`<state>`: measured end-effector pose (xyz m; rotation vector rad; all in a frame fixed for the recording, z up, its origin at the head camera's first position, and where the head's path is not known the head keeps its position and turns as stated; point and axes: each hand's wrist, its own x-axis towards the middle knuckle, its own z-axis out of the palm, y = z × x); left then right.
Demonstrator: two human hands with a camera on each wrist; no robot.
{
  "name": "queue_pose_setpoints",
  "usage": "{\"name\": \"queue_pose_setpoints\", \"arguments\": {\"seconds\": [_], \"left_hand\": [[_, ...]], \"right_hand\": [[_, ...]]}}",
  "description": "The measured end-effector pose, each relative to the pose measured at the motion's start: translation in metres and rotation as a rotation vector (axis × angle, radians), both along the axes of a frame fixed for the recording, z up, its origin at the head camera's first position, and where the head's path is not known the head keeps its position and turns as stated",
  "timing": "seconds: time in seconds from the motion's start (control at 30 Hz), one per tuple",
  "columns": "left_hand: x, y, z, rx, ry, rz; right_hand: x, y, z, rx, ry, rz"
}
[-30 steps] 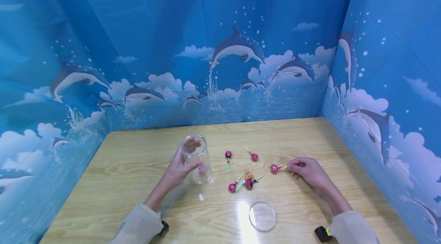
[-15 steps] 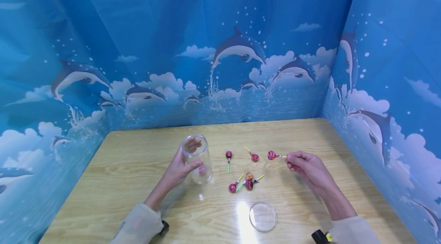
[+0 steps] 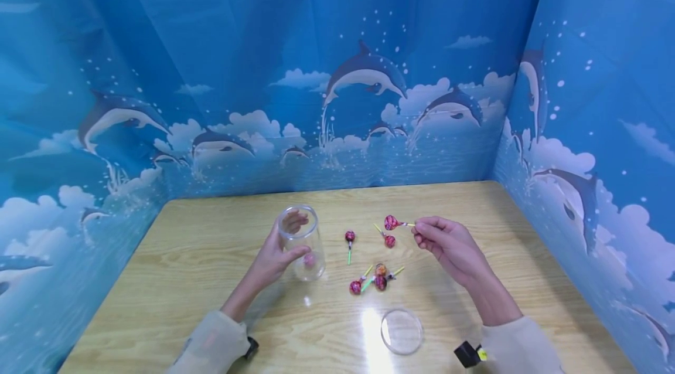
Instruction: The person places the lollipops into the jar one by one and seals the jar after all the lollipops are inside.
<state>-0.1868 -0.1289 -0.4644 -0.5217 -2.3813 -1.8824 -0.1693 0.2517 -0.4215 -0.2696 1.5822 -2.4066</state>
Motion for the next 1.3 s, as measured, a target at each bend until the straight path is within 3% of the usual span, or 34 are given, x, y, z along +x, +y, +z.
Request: {"name": "queue_pose_setpoints", "arguments": {"seconds": [0.57,1.07,1.3], "left_hand": [[0.001,0.000,0.001,0.008,0.016,-0.015],[0.001,-0.001,0.001,0.012,0.002,-0.014],[-0.001,0.000,0.000,0.025,0.032,-0.032]], "right_hand": [[-0.018,-0.071,0.030,0.032,-0.017,0.073],[-0.033,-0.116,0.036,0.015,-0.037,0.141],[-0.040,-0.131,0.039,0.007,-0.049,0.162]]}}
